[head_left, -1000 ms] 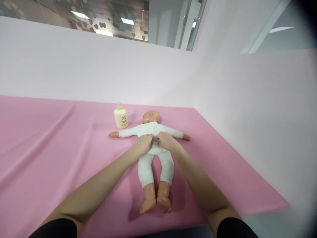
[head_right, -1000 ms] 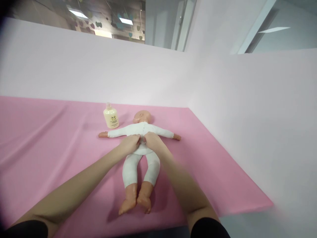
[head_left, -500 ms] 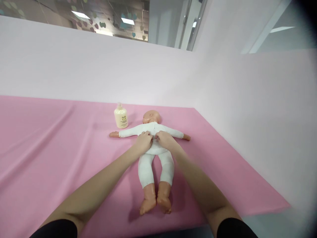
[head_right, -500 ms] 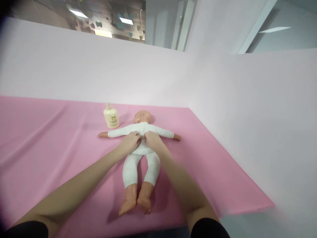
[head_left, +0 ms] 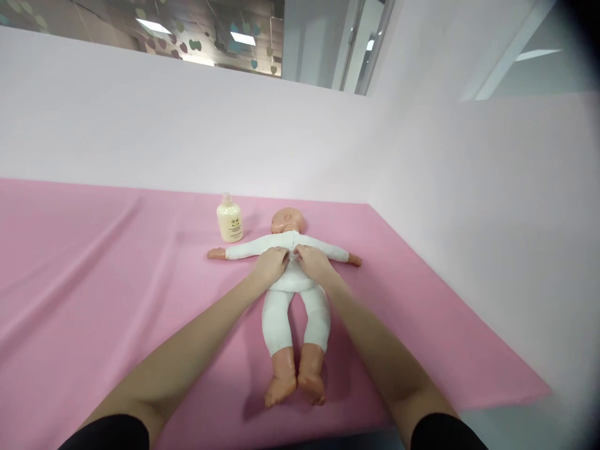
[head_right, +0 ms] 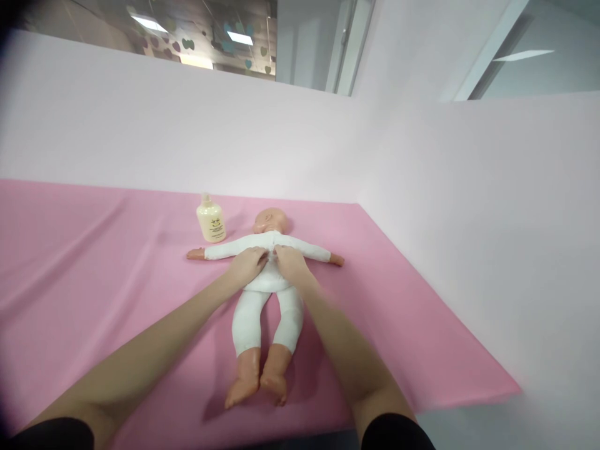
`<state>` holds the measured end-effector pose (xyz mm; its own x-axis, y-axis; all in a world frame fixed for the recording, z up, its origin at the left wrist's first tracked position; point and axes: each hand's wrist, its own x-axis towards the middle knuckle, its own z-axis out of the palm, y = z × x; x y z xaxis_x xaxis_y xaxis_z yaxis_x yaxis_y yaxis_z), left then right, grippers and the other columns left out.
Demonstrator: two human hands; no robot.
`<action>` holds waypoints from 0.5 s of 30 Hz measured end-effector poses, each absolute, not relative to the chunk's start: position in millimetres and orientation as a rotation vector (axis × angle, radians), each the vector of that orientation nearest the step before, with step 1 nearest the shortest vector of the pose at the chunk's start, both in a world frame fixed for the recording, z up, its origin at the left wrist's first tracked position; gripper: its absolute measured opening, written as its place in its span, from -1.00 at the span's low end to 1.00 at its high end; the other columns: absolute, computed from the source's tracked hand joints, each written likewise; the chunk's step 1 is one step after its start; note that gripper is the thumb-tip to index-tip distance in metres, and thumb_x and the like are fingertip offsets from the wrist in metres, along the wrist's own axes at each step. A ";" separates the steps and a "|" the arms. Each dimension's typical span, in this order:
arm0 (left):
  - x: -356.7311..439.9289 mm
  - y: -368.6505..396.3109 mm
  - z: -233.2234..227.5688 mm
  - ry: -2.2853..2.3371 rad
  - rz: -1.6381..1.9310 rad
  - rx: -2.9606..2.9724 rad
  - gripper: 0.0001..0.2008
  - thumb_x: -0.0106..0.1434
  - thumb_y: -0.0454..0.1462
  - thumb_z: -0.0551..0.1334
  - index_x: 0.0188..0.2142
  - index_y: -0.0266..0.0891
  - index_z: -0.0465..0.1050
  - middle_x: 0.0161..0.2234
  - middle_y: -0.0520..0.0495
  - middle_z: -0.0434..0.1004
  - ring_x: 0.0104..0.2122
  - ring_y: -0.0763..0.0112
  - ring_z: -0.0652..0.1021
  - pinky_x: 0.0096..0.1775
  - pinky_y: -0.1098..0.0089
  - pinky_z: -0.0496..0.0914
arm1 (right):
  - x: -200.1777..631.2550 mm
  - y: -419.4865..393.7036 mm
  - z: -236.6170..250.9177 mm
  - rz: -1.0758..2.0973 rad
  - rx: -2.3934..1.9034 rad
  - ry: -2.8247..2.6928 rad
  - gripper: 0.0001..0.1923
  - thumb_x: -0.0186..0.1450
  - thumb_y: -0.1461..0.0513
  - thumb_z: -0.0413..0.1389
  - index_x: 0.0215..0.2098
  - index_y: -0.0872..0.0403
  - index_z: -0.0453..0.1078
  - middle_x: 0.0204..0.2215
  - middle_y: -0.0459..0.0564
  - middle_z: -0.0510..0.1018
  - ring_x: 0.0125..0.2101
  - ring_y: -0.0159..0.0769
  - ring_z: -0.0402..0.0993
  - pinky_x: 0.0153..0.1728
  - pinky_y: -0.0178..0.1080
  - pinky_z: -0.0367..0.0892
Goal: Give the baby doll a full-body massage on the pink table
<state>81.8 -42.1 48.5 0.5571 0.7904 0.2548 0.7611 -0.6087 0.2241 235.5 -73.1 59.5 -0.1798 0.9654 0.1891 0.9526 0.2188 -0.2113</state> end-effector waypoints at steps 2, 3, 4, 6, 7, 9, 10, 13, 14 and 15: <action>82.3 -41.0 47.8 1.342 0.510 2.696 -0.79 0.30 -0.29 0.04 -0.20 -0.27 0.42 -0.19 -0.13 0.49 -0.13 0.24 0.46 -0.10 0.31 0.31 | 236.5 -70.4 57.4 0.062 -1.788 -2.227 -0.77 0.31 0.33 -0.05 -0.11 0.13 0.37 -0.17 0.07 0.50 -0.14 -0.21 0.39 -0.14 -0.26 0.21; 82.5 -40.5 47.5 1.340 0.507 2.699 -0.79 0.30 -0.29 0.04 -0.20 -0.26 0.43 -0.19 -0.13 0.49 -0.14 0.25 0.46 -0.09 0.31 0.30 | 237.0 -69.3 56.5 0.062 -1.782 -2.234 -0.77 0.32 0.32 -0.05 -0.12 0.12 0.38 -0.17 0.06 0.50 -0.13 -0.22 0.38 -0.12 -0.26 0.21; 82.6 -40.2 47.1 1.339 0.502 2.699 -0.78 0.30 -0.29 0.04 -0.20 -0.26 0.44 -0.20 -0.13 0.48 -0.14 0.25 0.45 -0.09 0.30 0.30 | 237.4 -68.3 55.8 0.061 -1.776 -2.240 -0.77 0.32 0.32 -0.05 -0.14 0.11 0.39 -0.18 0.05 0.50 -0.13 -0.23 0.37 -0.11 -0.26 0.21; 82.5 -39.8 46.0 1.341 0.503 2.707 -0.76 0.31 -0.28 0.03 -0.19 -0.26 0.46 -0.20 -0.14 0.47 -0.14 0.25 0.44 -0.07 0.28 0.29 | 237.9 -67.2 54.8 0.040 -1.769 -2.240 -0.77 0.33 0.30 -0.06 -0.16 0.10 0.41 -0.19 0.03 0.48 -0.14 -0.25 0.35 -0.10 -0.27 0.21; 82.3 -39.7 45.2 1.346 0.515 2.715 -0.75 0.31 -0.28 0.03 -0.19 -0.25 0.46 -0.19 -0.14 0.46 -0.14 0.24 0.43 -0.07 0.27 0.28 | 238.2 -66.9 54.4 0.018 -1.767 -2.236 -0.76 0.33 0.29 -0.07 -0.17 0.09 0.43 -0.19 0.03 0.47 -0.14 -0.25 0.33 -0.09 -0.27 0.20; 81.8 -39.7 43.5 1.359 0.573 2.739 -0.75 0.31 -0.26 0.04 -0.19 -0.23 0.48 -0.16 -0.14 0.43 -0.11 0.21 0.40 -0.08 0.25 0.28 | 238.6 -66.4 53.5 -0.038 -1.747 -2.226 -0.75 0.34 0.28 -0.08 -0.19 0.09 0.44 -0.18 0.04 0.44 -0.13 -0.26 0.30 -0.07 -0.27 0.19; 81.5 -39.6 42.6 1.358 0.612 2.752 -0.76 0.31 -0.26 0.05 -0.19 -0.22 0.48 -0.13 -0.14 0.42 -0.10 0.20 0.38 -0.08 0.24 0.28 | 239.0 -66.0 52.9 -0.060 -1.729 -2.220 -0.75 0.34 0.29 -0.08 -0.20 0.09 0.45 -0.17 0.04 0.43 -0.12 -0.26 0.28 -0.05 -0.26 0.19; 81.3 -39.0 40.9 1.324 0.693 2.773 -0.78 0.30 -0.28 0.06 -0.21 -0.23 0.49 -0.07 -0.12 0.41 -0.08 0.19 0.36 -0.06 0.24 0.27 | 240.4 -63.7 50.0 -0.058 -1.671 -2.214 -0.77 0.33 0.31 -0.06 -0.23 0.11 0.44 -0.17 0.03 0.43 -0.13 -0.27 0.28 -0.03 -0.27 0.17; 81.4 -38.7 40.6 1.311 0.699 2.775 -0.78 0.30 -0.29 0.06 -0.21 -0.23 0.48 -0.09 -0.12 0.43 -0.08 0.19 0.36 -0.06 0.24 0.27 | 240.9 -62.6 48.8 -0.046 -1.657 -2.212 -0.78 0.32 0.33 -0.06 -0.23 0.12 0.43 -0.19 0.02 0.44 -0.13 -0.28 0.29 -0.03 -0.27 0.17; 81.5 -38.4 40.6 1.304 0.700 2.775 -0.78 0.30 -0.30 0.05 -0.21 -0.24 0.47 -0.11 -0.13 0.44 -0.10 0.20 0.37 -0.06 0.24 0.27 | 241.4 -61.5 47.6 -0.036 -1.649 -2.212 -0.79 0.32 0.34 -0.06 -0.24 0.13 0.41 -0.20 0.02 0.45 -0.14 -0.29 0.30 -0.04 -0.27 0.17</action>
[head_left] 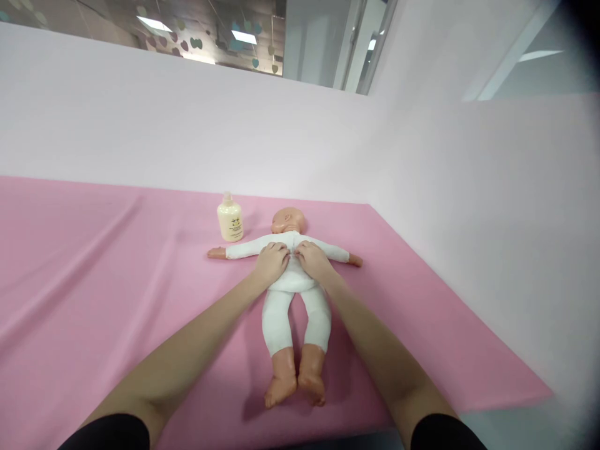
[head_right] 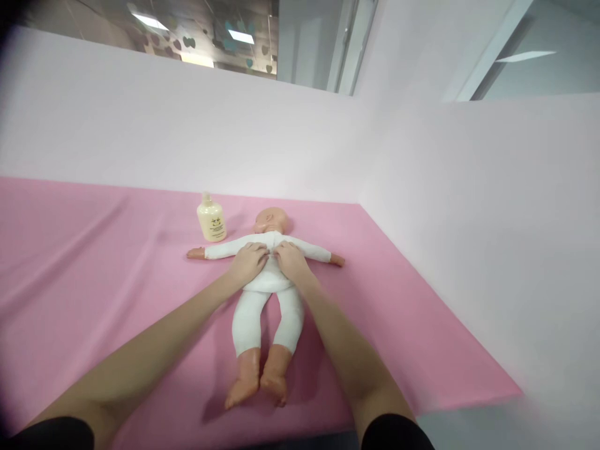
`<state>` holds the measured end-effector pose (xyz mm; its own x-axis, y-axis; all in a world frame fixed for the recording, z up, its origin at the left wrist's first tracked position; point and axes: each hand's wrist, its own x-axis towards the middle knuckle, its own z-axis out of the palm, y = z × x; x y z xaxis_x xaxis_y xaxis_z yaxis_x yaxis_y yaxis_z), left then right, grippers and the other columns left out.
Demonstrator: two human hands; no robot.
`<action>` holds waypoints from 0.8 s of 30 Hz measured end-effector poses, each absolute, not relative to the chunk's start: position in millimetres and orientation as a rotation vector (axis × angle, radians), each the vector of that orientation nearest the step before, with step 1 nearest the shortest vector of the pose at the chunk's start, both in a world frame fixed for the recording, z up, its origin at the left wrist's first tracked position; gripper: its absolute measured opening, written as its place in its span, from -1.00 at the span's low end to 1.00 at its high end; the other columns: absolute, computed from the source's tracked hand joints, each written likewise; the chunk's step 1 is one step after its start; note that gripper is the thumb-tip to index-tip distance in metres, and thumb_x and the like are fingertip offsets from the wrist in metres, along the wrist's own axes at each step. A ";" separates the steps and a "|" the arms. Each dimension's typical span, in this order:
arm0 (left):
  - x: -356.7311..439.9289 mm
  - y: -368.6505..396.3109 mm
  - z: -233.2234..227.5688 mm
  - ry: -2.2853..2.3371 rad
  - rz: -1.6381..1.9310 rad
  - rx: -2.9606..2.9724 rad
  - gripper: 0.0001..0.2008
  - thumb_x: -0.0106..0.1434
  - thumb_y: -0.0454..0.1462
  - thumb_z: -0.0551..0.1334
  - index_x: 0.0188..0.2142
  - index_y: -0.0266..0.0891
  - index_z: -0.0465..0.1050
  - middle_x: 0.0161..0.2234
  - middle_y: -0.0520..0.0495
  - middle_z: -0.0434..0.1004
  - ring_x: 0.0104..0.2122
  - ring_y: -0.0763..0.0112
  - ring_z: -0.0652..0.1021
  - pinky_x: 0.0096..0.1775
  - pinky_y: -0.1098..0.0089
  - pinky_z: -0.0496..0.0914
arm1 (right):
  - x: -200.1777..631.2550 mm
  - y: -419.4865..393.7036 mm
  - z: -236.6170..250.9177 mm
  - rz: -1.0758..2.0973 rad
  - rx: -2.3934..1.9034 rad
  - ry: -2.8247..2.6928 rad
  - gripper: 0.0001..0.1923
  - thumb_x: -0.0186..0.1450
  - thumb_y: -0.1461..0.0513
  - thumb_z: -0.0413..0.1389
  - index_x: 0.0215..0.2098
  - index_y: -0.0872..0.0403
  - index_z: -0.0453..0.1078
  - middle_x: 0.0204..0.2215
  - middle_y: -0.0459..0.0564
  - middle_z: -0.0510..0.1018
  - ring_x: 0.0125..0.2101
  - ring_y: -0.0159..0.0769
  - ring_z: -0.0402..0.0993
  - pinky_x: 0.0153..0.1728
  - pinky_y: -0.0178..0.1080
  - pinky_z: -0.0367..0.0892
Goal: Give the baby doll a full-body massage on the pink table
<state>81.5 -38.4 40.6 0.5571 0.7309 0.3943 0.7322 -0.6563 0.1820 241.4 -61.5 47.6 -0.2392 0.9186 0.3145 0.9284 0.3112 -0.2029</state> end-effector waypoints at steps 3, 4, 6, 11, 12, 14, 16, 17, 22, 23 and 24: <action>81.9 -37.1 40.8 -1.301 -0.703 -2.771 -0.79 0.30 -0.31 0.03 -0.23 -0.25 0.45 -0.20 -0.14 0.48 -0.15 0.21 0.40 -0.09 0.23 0.28 | 242.5 -58.9 44.7 -0.024 -1.646 -2.200 -0.81 0.32 0.34 -0.07 -0.25 0.14 0.38 -0.25 0.03 0.48 -0.18 -0.29 0.33 -0.09 -0.27 0.19; 82.0 -36.6 40.9 -1.305 -0.706 -2.772 -0.79 0.30 -0.31 0.04 -0.25 -0.25 0.44 -0.22 -0.14 0.49 -0.16 0.21 0.40 -0.10 0.24 0.28 | 242.7 -58.5 44.2 -0.018 -1.646 -2.193 -0.82 0.33 0.34 -0.08 -0.25 0.15 0.37 -0.26 0.03 0.48 -0.20 -0.30 0.33 -0.11 -0.28 0.19; 81.9 -35.5 40.8 -1.311 -0.715 -2.782 -0.81 0.28 -0.31 0.04 -0.29 -0.25 0.43 -0.26 -0.13 0.50 -0.19 0.21 0.41 -0.13 0.24 0.29 | 242.9 -58.2 44.1 -0.001 -1.638 -2.181 -0.83 0.33 0.35 -0.08 -0.25 0.15 0.35 -0.28 0.04 0.49 -0.23 -0.30 0.34 -0.14 -0.28 0.19; 80.5 -32.9 40.1 -1.310 -0.775 -2.818 -0.81 0.27 -0.32 0.03 -0.37 -0.24 0.40 -0.33 -0.11 0.50 -0.27 0.24 0.44 -0.19 0.27 0.30 | 243.1 -59.1 45.8 0.027 -1.623 -2.170 -0.84 0.33 0.34 -0.08 -0.25 0.15 0.34 -0.29 0.03 0.50 -0.24 -0.32 0.36 -0.18 -0.30 0.20; 80.0 -32.4 39.9 -1.309 -0.798 -2.829 -0.81 0.27 -0.32 0.03 -0.37 -0.24 0.40 -0.34 -0.10 0.50 -0.28 0.25 0.44 -0.20 0.28 0.30 | 243.3 -59.1 45.9 0.037 -1.626 -2.161 -0.84 0.33 0.33 -0.08 -0.25 0.15 0.34 -0.29 0.02 0.51 -0.24 -0.32 0.37 -0.18 -0.30 0.20; 79.3 -31.1 39.2 -1.313 -0.854 -2.855 -0.83 0.26 -0.33 0.03 -0.36 -0.23 0.39 -0.35 -0.09 0.50 -0.30 0.27 0.45 -0.22 0.30 0.30 | 244.1 -58.4 44.9 0.076 -1.622 -2.134 -0.84 0.33 0.32 -0.07 -0.24 0.13 0.34 -0.28 0.02 0.51 -0.23 -0.33 0.38 -0.17 -0.30 0.21; 78.9 -29.4 37.7 -1.330 -0.906 -2.875 -0.85 0.26 -0.32 0.05 -0.31 -0.24 0.40 -0.33 -0.08 0.50 -0.29 0.28 0.45 -0.21 0.31 0.31 | 245.3 -56.4 42.3 0.137 -1.611 -2.086 -0.83 0.32 0.32 -0.06 -0.18 0.12 0.34 -0.26 0.01 0.51 -0.21 -0.33 0.39 -0.15 -0.29 0.21; 79.0 -28.4 36.7 -1.339 -0.925 -2.879 -0.85 0.26 -0.32 0.06 -0.28 -0.24 0.40 -0.32 -0.08 0.50 -0.28 0.28 0.45 -0.20 0.31 0.31 | 246.0 -54.9 40.3 0.167 -1.603 -2.060 -0.81 0.32 0.32 -0.06 -0.14 0.12 0.34 -0.25 0.00 0.52 -0.21 -0.33 0.39 -0.14 -0.29 0.22; 80.6 -25.6 31.3 -1.345 -0.922 -2.865 -0.79 0.29 -0.29 0.06 -0.18 -0.27 0.43 -0.21 -0.11 0.50 -0.20 0.27 0.44 -0.10 0.27 0.30 | 249.5 -47.0 29.4 0.186 -1.517 -2.015 -0.71 0.30 0.35 -0.06 -0.06 0.12 0.37 -0.17 0.03 0.50 -0.14 -0.33 0.37 -0.04 -0.25 0.22; 80.9 -26.0 30.8 -1.343 -0.901 -2.855 -0.78 0.29 -0.29 0.05 -0.18 -0.27 0.44 -0.20 -0.12 0.49 -0.19 0.26 0.43 -0.08 0.26 0.30 | 249.9 -46.1 27.8 0.176 -1.500 -2.020 -0.71 0.30 0.36 -0.07 -0.08 0.12 0.39 -0.17 0.03 0.49 -0.14 -0.33 0.36 -0.03 -0.25 0.22; 81.1 -26.7 30.6 -1.342 -0.878 -2.840 -0.76 0.30 -0.28 0.04 -0.17 -0.27 0.45 -0.20 -0.13 0.49 -0.18 0.25 0.42 -0.07 0.24 0.30 | 250.1 -45.6 26.5 0.162 -1.491 -2.024 -0.71 0.30 0.35 -0.07 -0.09 0.12 0.41 -0.19 0.04 0.48 -0.14 -0.32 0.35 -0.03 -0.24 0.22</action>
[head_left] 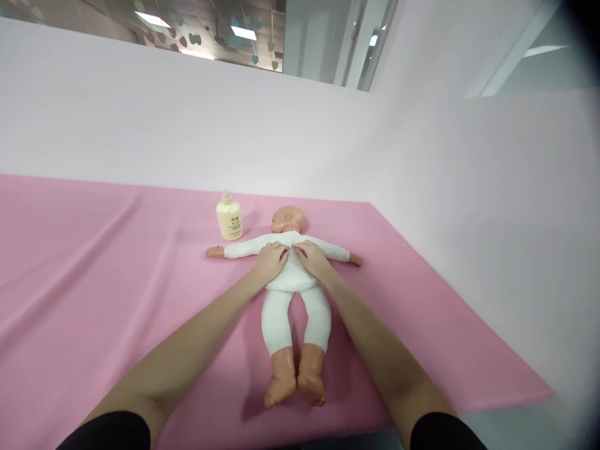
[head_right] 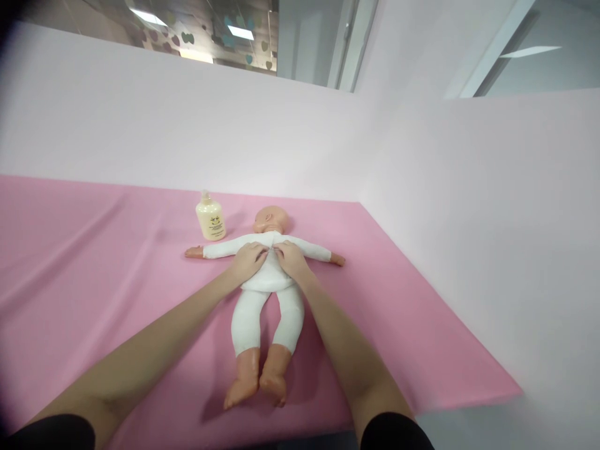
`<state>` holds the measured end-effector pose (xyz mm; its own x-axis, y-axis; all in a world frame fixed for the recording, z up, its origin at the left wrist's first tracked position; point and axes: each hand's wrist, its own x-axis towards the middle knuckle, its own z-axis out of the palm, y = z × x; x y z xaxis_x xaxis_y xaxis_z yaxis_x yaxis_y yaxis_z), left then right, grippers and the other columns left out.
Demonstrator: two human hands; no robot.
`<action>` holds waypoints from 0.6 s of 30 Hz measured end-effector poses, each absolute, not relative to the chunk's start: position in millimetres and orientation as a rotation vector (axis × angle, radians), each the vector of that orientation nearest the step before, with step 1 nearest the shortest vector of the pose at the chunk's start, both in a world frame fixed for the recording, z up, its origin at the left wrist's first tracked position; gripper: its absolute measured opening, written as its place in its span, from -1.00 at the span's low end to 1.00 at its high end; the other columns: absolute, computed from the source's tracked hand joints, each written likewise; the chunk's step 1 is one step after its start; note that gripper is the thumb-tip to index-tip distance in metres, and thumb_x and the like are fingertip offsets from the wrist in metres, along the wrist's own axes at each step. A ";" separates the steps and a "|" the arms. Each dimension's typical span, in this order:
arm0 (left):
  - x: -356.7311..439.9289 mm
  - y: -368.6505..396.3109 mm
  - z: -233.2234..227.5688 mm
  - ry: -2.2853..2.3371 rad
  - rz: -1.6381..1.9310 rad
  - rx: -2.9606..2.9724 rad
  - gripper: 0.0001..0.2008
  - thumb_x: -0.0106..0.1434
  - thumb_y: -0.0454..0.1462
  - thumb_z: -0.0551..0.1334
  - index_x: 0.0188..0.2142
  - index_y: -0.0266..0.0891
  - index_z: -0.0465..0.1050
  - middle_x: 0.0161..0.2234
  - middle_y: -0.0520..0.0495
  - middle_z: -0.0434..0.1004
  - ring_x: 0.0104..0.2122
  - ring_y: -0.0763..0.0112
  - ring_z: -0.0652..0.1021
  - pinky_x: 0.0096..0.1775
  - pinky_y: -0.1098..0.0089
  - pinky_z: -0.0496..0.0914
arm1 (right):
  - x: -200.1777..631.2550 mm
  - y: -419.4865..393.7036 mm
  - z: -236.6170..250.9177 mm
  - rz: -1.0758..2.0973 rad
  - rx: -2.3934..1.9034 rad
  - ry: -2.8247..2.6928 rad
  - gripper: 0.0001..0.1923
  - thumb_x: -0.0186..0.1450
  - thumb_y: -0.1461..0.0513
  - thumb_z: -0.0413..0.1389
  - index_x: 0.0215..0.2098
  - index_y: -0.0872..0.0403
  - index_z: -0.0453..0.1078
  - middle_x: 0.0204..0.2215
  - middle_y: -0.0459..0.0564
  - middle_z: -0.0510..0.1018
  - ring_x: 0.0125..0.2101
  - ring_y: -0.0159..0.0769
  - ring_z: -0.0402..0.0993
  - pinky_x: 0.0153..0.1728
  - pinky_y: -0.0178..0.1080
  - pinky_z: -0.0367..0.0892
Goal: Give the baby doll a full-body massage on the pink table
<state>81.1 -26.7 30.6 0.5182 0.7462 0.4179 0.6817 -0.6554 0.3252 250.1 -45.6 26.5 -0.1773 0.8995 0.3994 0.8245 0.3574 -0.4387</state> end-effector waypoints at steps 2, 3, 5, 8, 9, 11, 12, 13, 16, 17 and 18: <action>81.2 -28.4 31.0 1.272 0.810 2.670 -0.73 0.31 -0.27 0.02 -0.18 -0.26 0.48 -0.17 -0.14 0.47 -0.16 0.22 0.41 -0.07 0.21 0.31 | 250.4 -45.6 24.8 0.105 -1.488 -2.026 -0.72 0.31 0.33 -0.06 -0.12 0.10 0.45 -0.21 0.05 0.46 -0.16 -0.29 0.33 -0.04 -0.22 0.23; 81.1 -29.2 31.2 1.280 0.823 2.685 -0.73 0.31 -0.27 0.02 -0.19 -0.25 0.49 -0.14 -0.14 0.46 -0.13 0.21 0.39 -0.06 0.19 0.31 | 250.5 -45.7 24.2 0.062 -1.487 -2.025 -0.72 0.31 0.32 -0.05 -0.13 0.09 0.46 -0.20 0.06 0.44 -0.15 -0.27 0.32 -0.03 -0.20 0.23; 80.9 -30.0 31.3 1.279 0.866 2.704 -0.73 0.31 -0.27 0.03 -0.20 -0.24 0.51 -0.04 -0.13 0.42 -0.07 0.17 0.36 -0.03 0.17 0.29 | 251.0 -45.8 23.1 -0.008 -1.470 -2.024 -0.73 0.30 0.32 -0.03 -0.15 0.07 0.48 -0.12 0.08 0.41 -0.10 -0.23 0.28 0.00 -0.17 0.21; 80.4 -29.0 29.8 1.260 0.900 2.699 -0.74 0.29 -0.28 0.04 -0.20 -0.22 0.50 0.08 -0.09 0.36 0.01 0.15 0.32 0.03 0.15 0.26 | 252.8 -43.9 21.0 0.005 -1.427 -2.022 -0.73 0.28 0.35 -0.03 -0.18 0.07 0.48 -0.05 0.06 0.39 -0.04 -0.22 0.26 0.06 -0.16 0.17; 80.3 -28.3 29.2 1.257 0.900 2.690 -0.75 0.29 -0.28 0.04 -0.19 -0.22 0.49 0.09 -0.08 0.35 0.01 0.15 0.32 0.04 0.15 0.25 | 253.7 -42.8 20.2 0.029 -1.408 -2.022 -0.73 0.28 0.35 -0.04 -0.18 0.08 0.47 -0.08 0.05 0.42 -0.04 -0.24 0.28 0.06 -0.17 0.16; 79.9 -27.0 28.1 1.247 0.899 2.665 -0.76 0.29 -0.27 0.04 -0.18 -0.22 0.47 0.08 -0.06 0.38 0.00 0.17 0.33 0.04 0.15 0.25 | 255.5 -40.6 18.4 0.077 -1.371 -2.018 -0.74 0.28 0.35 -0.05 -0.17 0.10 0.43 -0.14 0.03 0.46 -0.06 -0.26 0.31 0.06 -0.18 0.17; 79.7 -26.4 27.7 1.241 0.901 2.652 -0.76 0.29 -0.27 0.05 -0.17 -0.22 0.46 0.07 -0.05 0.39 0.00 0.17 0.34 0.05 0.16 0.25 | 256.3 -39.6 17.5 0.095 -1.359 -2.010 -0.75 0.28 0.35 -0.05 -0.15 0.10 0.41 -0.15 0.02 0.48 -0.06 -0.27 0.32 0.06 -0.19 0.17; 79.5 -26.0 27.5 1.235 0.903 2.640 -0.77 0.29 -0.27 0.05 -0.16 -0.22 0.44 0.06 -0.04 0.40 -0.01 0.17 0.35 0.05 0.16 0.25 | 257.0 -38.8 16.8 0.108 -1.355 -1.999 -0.74 0.28 0.34 -0.05 -0.12 0.10 0.39 -0.15 0.02 0.48 -0.06 -0.27 0.32 0.06 -0.19 0.17; 79.0 -25.2 27.0 1.227 0.898 2.612 -0.77 0.28 -0.28 0.05 -0.13 -0.23 0.41 0.02 -0.04 0.44 -0.04 0.18 0.36 0.04 0.17 0.25 | 257.7 -37.9 15.6 0.129 -1.401 -1.958 -0.67 0.28 0.32 -0.06 0.00 0.13 0.31 -0.06 0.05 0.46 -0.02 -0.25 0.30 0.07 -0.17 0.16; 78.9 -25.1 26.8 1.231 0.890 2.606 -0.75 0.28 -0.28 0.05 -0.09 -0.23 0.39 0.01 -0.05 0.44 -0.04 0.18 0.36 0.03 0.17 0.25 | 257.5 -38.2 15.8 0.131 -1.421 -1.955 -0.64 0.28 0.32 -0.07 0.03 0.14 0.28 -0.03 0.07 0.44 0.00 -0.25 0.29 0.08 -0.17 0.14; 78.9 -25.1 26.4 1.240 0.880 2.599 -0.73 0.29 -0.27 0.05 -0.05 -0.24 0.37 0.01 -0.06 0.45 -0.03 0.17 0.36 0.03 0.17 0.25 | 256.9 -38.9 16.4 0.132 -1.441 -1.961 -0.62 0.28 0.32 -0.08 0.06 0.13 0.27 -0.01 0.07 0.42 0.02 -0.25 0.27 0.10 -0.17 0.13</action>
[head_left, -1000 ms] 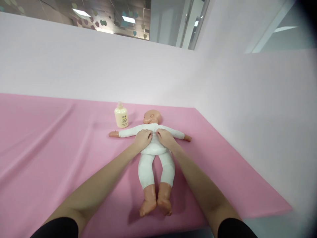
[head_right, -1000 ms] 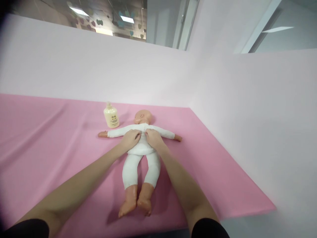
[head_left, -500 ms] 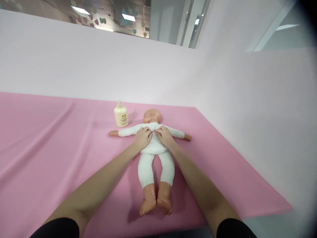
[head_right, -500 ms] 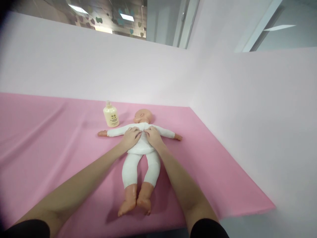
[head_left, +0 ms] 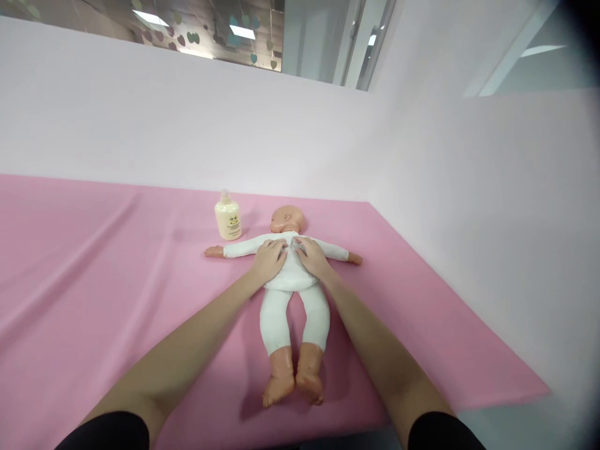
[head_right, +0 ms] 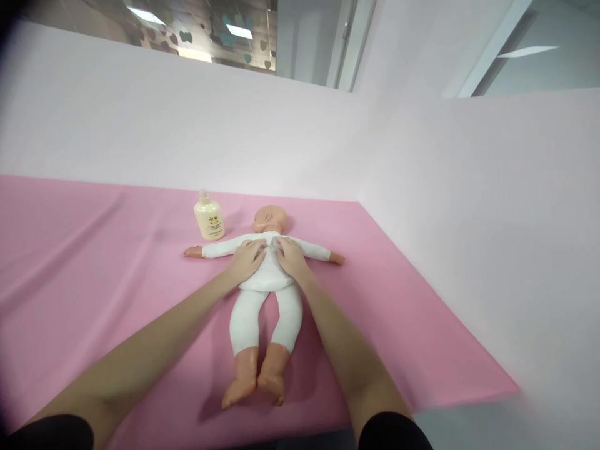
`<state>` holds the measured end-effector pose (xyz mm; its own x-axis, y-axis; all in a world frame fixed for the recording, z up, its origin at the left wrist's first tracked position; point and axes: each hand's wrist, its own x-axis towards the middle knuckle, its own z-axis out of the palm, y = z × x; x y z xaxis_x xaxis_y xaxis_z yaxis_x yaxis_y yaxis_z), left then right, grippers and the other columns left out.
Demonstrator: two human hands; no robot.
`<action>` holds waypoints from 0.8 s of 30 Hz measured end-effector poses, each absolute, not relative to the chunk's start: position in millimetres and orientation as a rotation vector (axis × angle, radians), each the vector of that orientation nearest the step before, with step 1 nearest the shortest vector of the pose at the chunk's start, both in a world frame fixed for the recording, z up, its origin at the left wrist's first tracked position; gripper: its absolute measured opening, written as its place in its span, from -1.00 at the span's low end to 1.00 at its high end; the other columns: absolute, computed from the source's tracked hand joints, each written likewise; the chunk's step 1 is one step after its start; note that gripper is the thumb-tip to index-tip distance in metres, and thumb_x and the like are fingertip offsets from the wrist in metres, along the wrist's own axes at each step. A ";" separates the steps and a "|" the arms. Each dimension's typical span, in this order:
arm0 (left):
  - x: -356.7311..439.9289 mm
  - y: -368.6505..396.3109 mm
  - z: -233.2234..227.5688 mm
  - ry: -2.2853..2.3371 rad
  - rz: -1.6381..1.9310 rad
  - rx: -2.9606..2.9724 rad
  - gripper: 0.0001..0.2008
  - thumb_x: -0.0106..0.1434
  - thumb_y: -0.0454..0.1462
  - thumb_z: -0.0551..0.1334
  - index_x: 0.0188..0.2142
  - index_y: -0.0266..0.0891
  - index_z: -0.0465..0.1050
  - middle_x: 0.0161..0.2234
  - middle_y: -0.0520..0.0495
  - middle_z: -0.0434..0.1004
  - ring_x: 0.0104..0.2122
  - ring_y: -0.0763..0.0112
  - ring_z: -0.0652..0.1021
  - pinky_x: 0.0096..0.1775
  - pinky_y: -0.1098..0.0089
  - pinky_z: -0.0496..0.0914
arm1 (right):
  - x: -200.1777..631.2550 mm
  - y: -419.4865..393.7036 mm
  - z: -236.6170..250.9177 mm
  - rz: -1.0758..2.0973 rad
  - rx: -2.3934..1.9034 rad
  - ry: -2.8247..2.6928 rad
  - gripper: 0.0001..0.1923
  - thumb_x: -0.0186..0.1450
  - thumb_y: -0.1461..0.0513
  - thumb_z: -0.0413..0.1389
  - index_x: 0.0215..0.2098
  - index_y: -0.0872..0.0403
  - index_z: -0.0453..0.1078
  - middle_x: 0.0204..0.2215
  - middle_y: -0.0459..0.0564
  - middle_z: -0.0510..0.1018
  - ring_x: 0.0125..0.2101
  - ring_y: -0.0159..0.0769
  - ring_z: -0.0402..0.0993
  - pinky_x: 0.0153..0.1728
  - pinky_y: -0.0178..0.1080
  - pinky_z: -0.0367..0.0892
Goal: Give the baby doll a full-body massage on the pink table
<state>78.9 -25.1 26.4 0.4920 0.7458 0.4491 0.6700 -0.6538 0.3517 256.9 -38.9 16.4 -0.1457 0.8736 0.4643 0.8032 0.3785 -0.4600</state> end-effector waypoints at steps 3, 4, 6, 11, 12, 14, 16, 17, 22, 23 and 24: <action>79.2 -25.0 24.6 1.273 0.836 2.598 -0.63 0.31 -0.25 0.01 0.08 -0.25 0.28 0.08 -0.09 0.39 0.02 0.16 0.33 0.06 0.15 0.22 | 253.7 -43.0 20.5 0.131 -1.533 -1.994 -0.58 0.31 0.29 -0.12 0.13 0.10 0.22 0.04 0.07 0.36 0.03 -0.24 0.24 0.11 -0.16 0.10; 79.3 -25.1 23.9 1.280 0.820 2.605 -0.61 0.32 -0.24 -0.01 0.11 -0.25 0.25 0.11 -0.10 0.35 0.05 0.17 0.31 0.08 0.15 0.20 | 252.2 -44.9 22.4 0.128 -1.575 -2.005 -0.57 0.33 0.27 -0.13 0.15 0.08 0.20 0.05 0.07 0.34 0.04 -0.23 0.23 0.11 -0.15 0.10; 79.7 -25.6 22.9 1.289 0.791 2.626 -0.58 0.34 -0.23 -0.04 0.15 -0.26 0.22 0.16 -0.11 0.29 0.09 0.18 0.28 0.11 0.16 0.16 | 248.9 -48.9 26.4 0.125 -1.659 -2.029 -0.55 0.35 0.21 -0.14 0.19 0.06 0.15 0.08 0.08 0.29 0.06 -0.18 0.20 0.11 -0.11 0.09; 78.9 -30.0 26.3 1.308 0.695 2.688 -0.57 0.35 -0.25 -0.07 0.17 -0.27 0.20 0.19 -0.14 0.23 0.14 0.15 0.25 0.12 0.14 0.15 | 241.8 -57.7 36.3 0.183 -1.779 -2.138 -0.49 0.36 0.14 -0.19 0.26 0.06 0.01 0.21 0.12 0.13 0.17 -0.07 0.08 0.13 0.01 0.05; 78.4 -31.6 28.2 1.308 0.658 2.698 -0.56 0.34 -0.25 -0.06 0.18 -0.27 0.19 0.21 -0.15 0.21 0.15 0.14 0.24 0.12 0.13 0.15 | 240.6 -59.5 38.4 0.207 -1.787 -2.167 -0.48 0.37 0.13 -0.20 0.26 0.09 0.00 0.23 0.13 0.09 0.19 -0.05 0.04 0.13 0.03 0.04; 77.7 -35.9 33.3 1.307 0.566 2.713 -0.56 0.34 -0.25 -0.06 0.18 -0.26 0.18 0.23 -0.16 0.15 0.17 0.09 0.21 0.12 0.09 0.15 | 238.3 -64.1 43.8 0.248 -1.795 -2.222 -0.46 0.37 0.11 -0.19 0.26 0.13 -0.01 0.26 0.17 0.04 0.22 -0.01 -0.02 0.14 0.04 0.04; 77.6 -41.8 39.8 1.306 0.460 2.722 -0.56 0.33 -0.26 -0.05 0.18 -0.28 0.17 0.24 -0.19 0.12 0.18 0.04 0.19 0.10 0.05 0.16 | 235.9 -70.4 51.3 0.261 -1.807 -2.279 -0.47 0.36 0.11 -0.17 0.24 0.16 0.04 0.24 0.21 0.06 0.22 0.01 0.00 0.12 0.01 0.07; 77.9 -45.7 43.6 1.302 0.412 2.727 -0.57 0.32 -0.26 -0.04 0.16 -0.30 0.19 0.24 -0.22 0.13 0.18 0.01 0.19 0.09 0.03 0.17 | 234.7 -74.0 56.0 0.260 -1.823 -2.312 -0.48 0.35 0.13 -0.14 0.22 0.17 0.07 0.22 0.23 0.12 0.20 0.00 0.06 0.11 -0.01 0.10; 81.0 -73.8 69.8 1.268 0.193 2.749 -0.72 0.26 -0.35 0.00 -0.09 -0.35 0.37 -0.08 -0.29 0.43 -0.11 0.08 0.44 -0.13 0.17 0.33 | 230.5 -94.7 83.5 0.280 -1.887 -2.424 -0.64 0.28 0.20 -0.01 0.01 0.16 0.32 -0.07 0.23 0.43 -0.13 -0.06 0.43 -0.12 -0.12 0.28; 81.4 -80.2 75.8 1.277 0.140 2.744 -0.74 0.26 -0.35 0.00 -0.14 -0.35 0.39 -0.15 -0.28 0.45 -0.18 0.10 0.46 -0.19 0.20 0.34 | 230.2 -98.5 88.4 0.291 -1.873 -2.437 -0.69 0.26 0.21 0.01 -0.06 0.15 0.38 -0.13 0.21 0.47 -0.19 -0.09 0.45 -0.19 -0.15 0.30; 81.5 -86.3 81.5 1.285 0.100 2.733 -0.75 0.25 -0.35 0.01 -0.18 -0.35 0.41 -0.19 -0.28 0.45 -0.23 0.11 0.47 -0.25 0.22 0.35 | 230.0 -102.0 92.7 0.301 -1.854 -2.448 -0.74 0.25 0.23 0.02 -0.14 0.14 0.42 -0.20 0.19 0.51 -0.25 -0.13 0.46 -0.25 -0.19 0.30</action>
